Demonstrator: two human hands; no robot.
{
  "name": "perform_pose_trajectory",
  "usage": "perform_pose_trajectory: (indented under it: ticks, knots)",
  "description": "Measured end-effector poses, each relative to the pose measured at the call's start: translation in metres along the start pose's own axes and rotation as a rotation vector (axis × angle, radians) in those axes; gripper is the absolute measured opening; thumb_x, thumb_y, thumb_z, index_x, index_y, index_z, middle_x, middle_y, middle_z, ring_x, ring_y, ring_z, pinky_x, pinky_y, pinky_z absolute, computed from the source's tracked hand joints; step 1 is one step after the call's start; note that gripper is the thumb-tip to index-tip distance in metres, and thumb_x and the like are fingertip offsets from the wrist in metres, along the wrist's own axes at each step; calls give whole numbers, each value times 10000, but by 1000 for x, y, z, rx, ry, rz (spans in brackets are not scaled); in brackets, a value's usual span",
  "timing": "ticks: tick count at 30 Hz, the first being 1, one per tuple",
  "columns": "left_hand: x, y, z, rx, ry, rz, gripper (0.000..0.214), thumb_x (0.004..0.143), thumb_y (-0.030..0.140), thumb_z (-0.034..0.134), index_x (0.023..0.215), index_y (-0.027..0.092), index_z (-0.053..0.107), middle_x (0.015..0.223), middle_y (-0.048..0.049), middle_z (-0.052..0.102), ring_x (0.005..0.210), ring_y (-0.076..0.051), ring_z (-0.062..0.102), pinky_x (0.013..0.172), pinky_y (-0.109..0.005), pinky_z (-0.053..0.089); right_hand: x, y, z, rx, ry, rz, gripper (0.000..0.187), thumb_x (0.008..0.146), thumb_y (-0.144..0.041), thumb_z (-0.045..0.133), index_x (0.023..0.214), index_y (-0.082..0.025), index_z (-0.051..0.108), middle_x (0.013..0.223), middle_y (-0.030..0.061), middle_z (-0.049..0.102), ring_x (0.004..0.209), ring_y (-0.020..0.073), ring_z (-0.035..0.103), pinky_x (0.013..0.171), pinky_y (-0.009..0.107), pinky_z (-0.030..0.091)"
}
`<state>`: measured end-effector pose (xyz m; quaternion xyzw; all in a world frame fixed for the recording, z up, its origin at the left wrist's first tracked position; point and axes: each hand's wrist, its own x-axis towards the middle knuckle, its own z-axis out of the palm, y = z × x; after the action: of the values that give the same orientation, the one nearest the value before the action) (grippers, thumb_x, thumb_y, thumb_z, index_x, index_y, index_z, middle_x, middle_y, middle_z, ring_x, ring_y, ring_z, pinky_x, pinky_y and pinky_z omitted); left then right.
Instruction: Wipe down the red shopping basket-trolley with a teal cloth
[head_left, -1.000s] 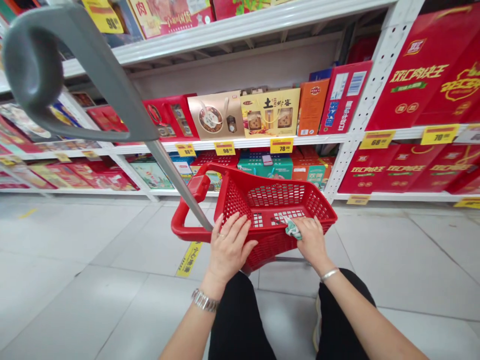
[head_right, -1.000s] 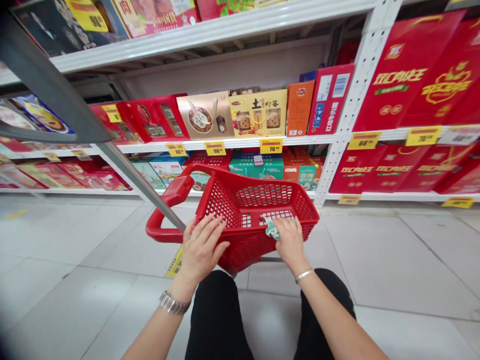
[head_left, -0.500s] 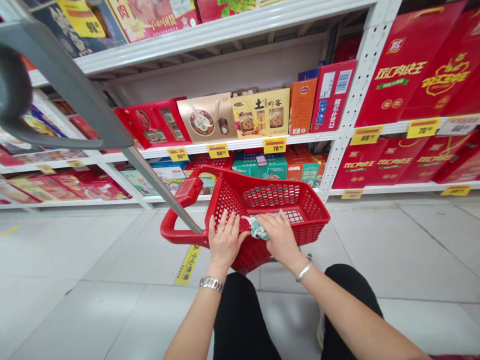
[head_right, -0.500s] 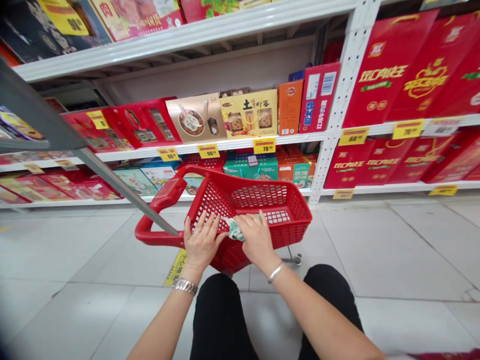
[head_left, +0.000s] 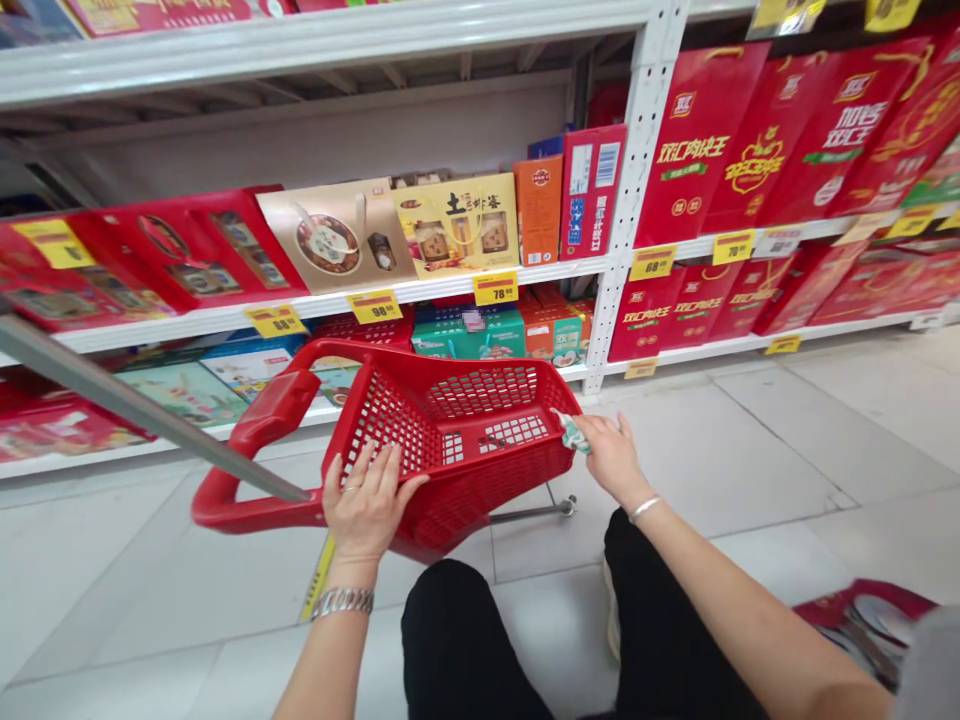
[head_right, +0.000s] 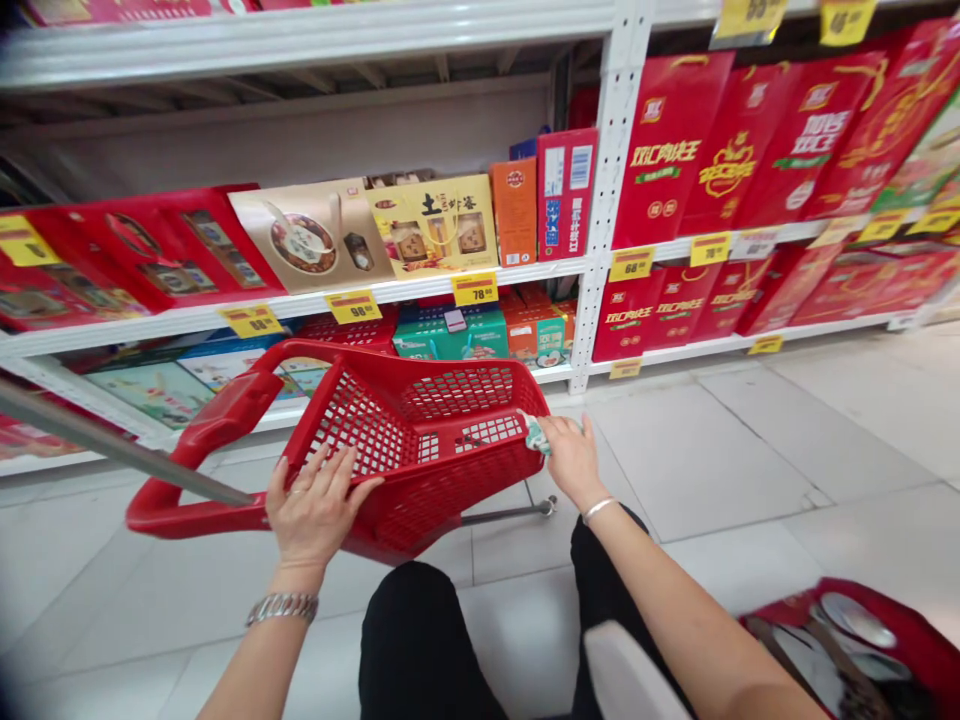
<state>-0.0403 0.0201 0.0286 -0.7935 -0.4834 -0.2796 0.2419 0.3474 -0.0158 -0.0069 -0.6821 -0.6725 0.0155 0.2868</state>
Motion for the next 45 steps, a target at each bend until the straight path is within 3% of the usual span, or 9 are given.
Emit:
perform_pose_trajectory:
  ticks: [4,8,13,16,21,27,38,41,45]
  knots:
    - [2,-5,2,74,24,34,430,928,538,579,1237,259,684,1089,-90,788,1146,-315,683,1126,-556,335,8,-17,0,26,12,3,662,692,75,409,1248,-178,661,1206,124,717,1134,290,598,1148,615,269]
    - [5,-2,-1,101,40,35,394,931,526,581,1190,254,700,1060,-85,791,1119,-309,692,1104,-540,350,18,-100,21,109,-48,-224,715,688,50,470,1313,-264,619,1306,22,681,1200,208,570,1216,453,240]
    - [3,-1,-11,80,39,30,371,924,498,606,1186,250,693,1076,-86,788,1101,-297,697,1084,-512,366,25,-174,36,196,-204,-476,491,832,-46,512,1280,-218,618,1232,69,693,1165,223,564,1223,483,187]
    - [-4,-9,-12,109,77,73,401,918,486,616,1240,253,669,1070,-78,790,1080,-288,704,1089,-494,360,25,-163,33,134,-278,-434,470,804,-57,542,1233,-218,648,1120,60,716,1091,225,582,1215,463,183]
    - [-16,-28,-8,56,163,68,439,916,524,592,1253,255,670,1017,-79,795,1054,-292,706,1095,-483,346,25,-88,18,57,-302,-244,582,719,1,536,1232,-245,660,1198,54,706,1159,213,566,1202,425,181]
    - [-17,-26,-20,-99,18,2,466,889,623,534,1160,291,717,1113,-89,774,1266,-330,599,1150,-547,308,27,-25,3,21,-275,-107,588,687,52,453,1136,-232,706,1139,65,729,1141,226,597,1186,504,193]
    - [-19,-59,-44,40,-115,-101,472,926,559,483,1213,258,707,1339,-127,683,1406,-369,468,1219,-675,91,-35,-77,17,96,-203,-189,579,636,53,486,1101,-228,686,1038,56,718,1050,238,596,1180,481,237]
    - [-25,-27,-34,65,-159,-57,477,972,514,417,1226,220,695,1372,-147,657,1382,-349,502,1231,-659,-3,-57,-96,18,178,-221,-259,570,650,35,499,1139,-201,671,1084,73,713,1079,242,590,1184,478,248]
    - [-39,47,-14,-63,-253,8,471,981,450,432,1347,221,619,1430,-127,613,1418,-323,469,1238,-650,-9,-69,-103,12,260,-323,-438,633,702,12,508,1274,-234,624,1247,62,695,1216,229,558,1233,503,139]
